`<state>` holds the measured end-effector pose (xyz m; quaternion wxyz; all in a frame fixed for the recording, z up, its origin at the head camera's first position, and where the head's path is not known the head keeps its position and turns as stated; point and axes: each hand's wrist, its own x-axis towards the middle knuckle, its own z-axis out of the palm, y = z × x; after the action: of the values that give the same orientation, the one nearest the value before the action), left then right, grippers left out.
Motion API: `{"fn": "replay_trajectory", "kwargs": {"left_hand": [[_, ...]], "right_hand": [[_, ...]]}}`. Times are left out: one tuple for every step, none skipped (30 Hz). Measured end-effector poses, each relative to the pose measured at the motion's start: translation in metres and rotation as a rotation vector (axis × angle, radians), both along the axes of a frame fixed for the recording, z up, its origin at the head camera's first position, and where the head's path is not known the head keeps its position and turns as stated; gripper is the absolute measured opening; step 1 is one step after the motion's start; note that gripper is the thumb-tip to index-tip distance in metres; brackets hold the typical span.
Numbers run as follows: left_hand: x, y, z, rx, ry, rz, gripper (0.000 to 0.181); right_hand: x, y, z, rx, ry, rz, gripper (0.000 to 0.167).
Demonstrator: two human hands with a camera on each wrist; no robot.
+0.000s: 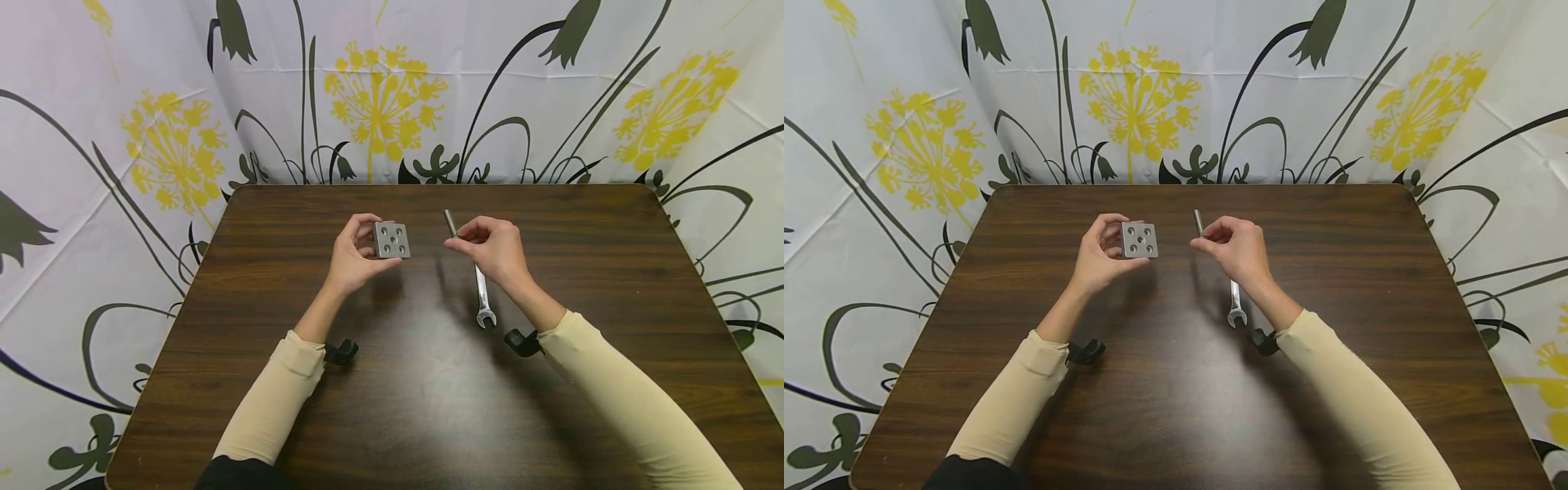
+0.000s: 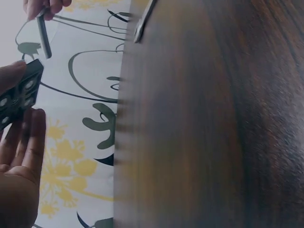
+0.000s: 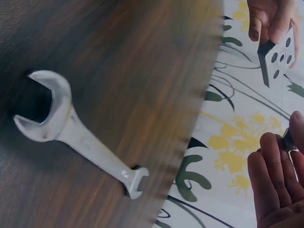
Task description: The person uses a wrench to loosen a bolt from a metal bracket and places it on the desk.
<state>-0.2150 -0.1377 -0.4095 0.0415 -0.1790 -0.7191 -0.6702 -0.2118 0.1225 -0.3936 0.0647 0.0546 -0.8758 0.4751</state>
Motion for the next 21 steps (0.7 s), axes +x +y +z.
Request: {"fn": "replay_trajectory", "kwargs": {"left_hand": [[-0.002,-0.001,-0.005,-0.013,-0.010,-0.004,0.071],[-0.004,-0.003,-0.010,-0.030,-0.025,-0.009,0.071],[-0.006,-0.004,-0.015,-0.050,-0.037,-0.013,0.072],[-0.008,-0.006,-0.020,-0.070,-0.049,-0.019,0.073],[-0.010,-0.007,-0.026,-0.088,-0.062,-0.023,0.073],[-0.012,-0.009,-0.031,-0.109,-0.068,-0.024,0.074],[-0.014,-0.010,-0.037,-0.128,-0.076,-0.027,0.074],[-0.015,-0.010,-0.040,-0.147,-0.087,-0.030,0.074],[-0.016,-0.010,-0.043,-0.168,-0.092,-0.033,0.074],[-0.016,-0.011,-0.045,-0.188,-0.096,-0.033,0.073],[-0.016,-0.011,-0.048,-0.214,-0.097,-0.029,0.073],[-0.016,-0.011,-0.050,-0.242,-0.095,-0.024,0.072],[-0.016,-0.011,-0.052,-0.271,-0.097,-0.019,0.071],[-0.016,-0.011,-0.054,-0.304,-0.096,-0.012,0.070],[-0.016,-0.011,-0.055,-0.334,-0.099,-0.006,0.070],[-0.016,-0.011,-0.057,-0.364,-0.103,0.000,0.070],[-0.016,-0.011,-0.059,-0.394,-0.109,0.003,0.070],[-0.015,-0.011,-0.060,-0.420,-0.114,0.004,0.071],[-0.015,-0.010,-0.061,-0.446,-0.119,0.003,0.071],[-0.015,-0.010,-0.062,-0.470,-0.121,0.001,0.072],[-0.014,-0.010,-0.063,-0.489,-0.125,-0.002,0.072]], "right_hand": [[0.000,0.000,-0.002,0.016,-0.002,0.006,0.023],[0.000,0.000,-0.004,0.032,-0.001,0.015,0.023],[0.001,0.000,-0.006,0.051,0.000,0.022,0.022],[0.001,0.000,-0.009,0.072,0.004,0.031,0.022],[0.001,-0.001,-0.011,0.095,0.006,0.039,0.022],[0.002,-0.001,-0.014,0.118,0.007,0.047,0.022],[0.002,-0.001,-0.016,0.142,0.006,0.052,0.021],[0.002,-0.002,-0.019,0.167,0.003,0.060,0.021],[0.003,-0.002,-0.021,0.190,-0.002,0.067,0.021],[0.003,-0.003,-0.023,0.209,-0.008,0.076,0.021],[0.004,-0.003,-0.026,0.226,-0.014,0.084,0.021],[0.004,-0.004,-0.028,0.238,-0.021,0.094,0.021],[0.004,-0.004,-0.030,0.250,-0.027,0.105,0.021],[0.005,-0.005,-0.033,0.264,-0.031,0.117,0.020],[0.005,-0.005,-0.035,0.279,-0.031,0.127,0.020],[0.006,-0.005,-0.037,0.296,-0.032,0.135,0.020],[0.006,-0.006,-0.040,0.313,-0.032,0.145,0.020],[0.006,-0.006,-0.042,0.332,-0.030,0.155,0.021],[0.007,-0.006,-0.044,0.351,-0.026,0.163,0.021],[0.007,-0.007,-0.046,0.369,-0.022,0.173,0.021],[0.008,-0.007,-0.048,0.385,-0.019,0.180,0.021]]}}
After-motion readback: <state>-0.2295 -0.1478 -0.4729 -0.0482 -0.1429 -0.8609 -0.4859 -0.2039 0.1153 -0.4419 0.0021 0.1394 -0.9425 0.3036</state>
